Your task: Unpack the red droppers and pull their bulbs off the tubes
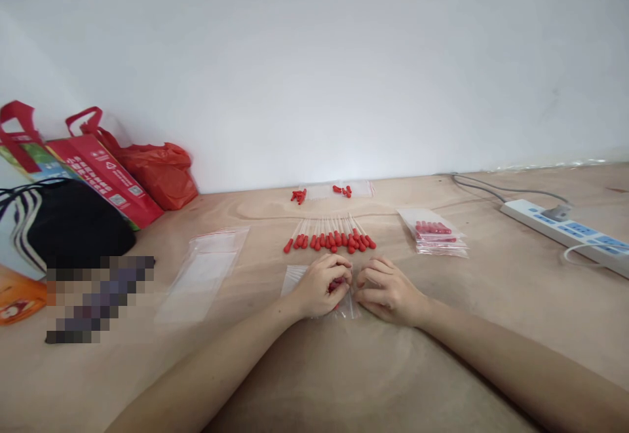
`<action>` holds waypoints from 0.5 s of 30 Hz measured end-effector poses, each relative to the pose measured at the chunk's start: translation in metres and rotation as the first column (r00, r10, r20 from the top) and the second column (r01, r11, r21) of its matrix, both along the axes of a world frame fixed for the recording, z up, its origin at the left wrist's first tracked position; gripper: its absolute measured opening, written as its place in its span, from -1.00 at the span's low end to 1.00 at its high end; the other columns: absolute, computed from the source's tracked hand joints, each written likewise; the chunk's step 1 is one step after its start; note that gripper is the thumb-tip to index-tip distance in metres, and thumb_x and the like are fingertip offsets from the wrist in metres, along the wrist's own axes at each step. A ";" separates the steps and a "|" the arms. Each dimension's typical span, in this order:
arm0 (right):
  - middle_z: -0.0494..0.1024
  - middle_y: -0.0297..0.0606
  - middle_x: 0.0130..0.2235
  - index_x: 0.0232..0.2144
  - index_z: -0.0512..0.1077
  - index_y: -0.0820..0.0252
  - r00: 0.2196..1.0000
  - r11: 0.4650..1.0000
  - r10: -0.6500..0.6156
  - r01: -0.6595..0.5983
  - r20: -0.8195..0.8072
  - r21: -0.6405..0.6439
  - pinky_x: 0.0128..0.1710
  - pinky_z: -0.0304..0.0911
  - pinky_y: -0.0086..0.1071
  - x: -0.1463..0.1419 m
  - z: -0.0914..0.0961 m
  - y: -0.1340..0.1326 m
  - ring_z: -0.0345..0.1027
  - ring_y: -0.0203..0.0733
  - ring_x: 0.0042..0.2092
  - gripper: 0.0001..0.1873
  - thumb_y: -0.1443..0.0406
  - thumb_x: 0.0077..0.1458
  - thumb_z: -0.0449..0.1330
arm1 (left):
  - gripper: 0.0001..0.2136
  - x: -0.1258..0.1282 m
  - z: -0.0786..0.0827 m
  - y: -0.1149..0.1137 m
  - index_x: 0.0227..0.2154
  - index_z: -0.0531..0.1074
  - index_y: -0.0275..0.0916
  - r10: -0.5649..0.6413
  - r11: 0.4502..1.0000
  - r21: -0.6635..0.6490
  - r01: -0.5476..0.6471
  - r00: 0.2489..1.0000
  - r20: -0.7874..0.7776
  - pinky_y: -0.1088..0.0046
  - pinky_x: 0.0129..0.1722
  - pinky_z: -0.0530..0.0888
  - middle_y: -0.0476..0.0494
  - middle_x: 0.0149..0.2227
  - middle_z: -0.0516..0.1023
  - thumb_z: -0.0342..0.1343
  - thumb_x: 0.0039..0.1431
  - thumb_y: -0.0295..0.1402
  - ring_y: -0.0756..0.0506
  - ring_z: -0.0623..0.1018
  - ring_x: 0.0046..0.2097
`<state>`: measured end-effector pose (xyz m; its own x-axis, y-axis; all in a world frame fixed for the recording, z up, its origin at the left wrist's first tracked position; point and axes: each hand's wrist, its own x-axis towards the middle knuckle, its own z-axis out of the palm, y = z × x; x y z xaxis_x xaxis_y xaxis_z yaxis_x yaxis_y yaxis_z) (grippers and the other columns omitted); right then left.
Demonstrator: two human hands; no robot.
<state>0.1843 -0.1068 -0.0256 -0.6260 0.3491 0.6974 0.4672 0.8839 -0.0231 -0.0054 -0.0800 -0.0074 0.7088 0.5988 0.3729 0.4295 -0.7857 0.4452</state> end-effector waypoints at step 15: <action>0.40 -0.33 -0.40 -0.44 0.37 0.14 1.000 0.995 0.003 -0.003 0.009 0.095 -0.23 0.06 -0.34 -0.001 0.002 0.001 0.17 -0.29 -0.28 -0.81 0.45 0.04 0.00 | -0.90 -0.006 0.012 0.007 -0.46 0.44 -0.26 -0.195 0.966 0.137 0.219 0.966 -0.167 0.32 -0.07 0.29 -0.17 -0.14 0.40 0.04 0.08 -0.42 -0.10 0.35 -0.11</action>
<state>0.1836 -0.1063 -0.0240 -0.6332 0.2797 0.7217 0.4643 0.8833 0.0651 -0.0116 -0.0728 0.0048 0.8662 0.3769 0.3280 0.3028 -0.9182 0.2553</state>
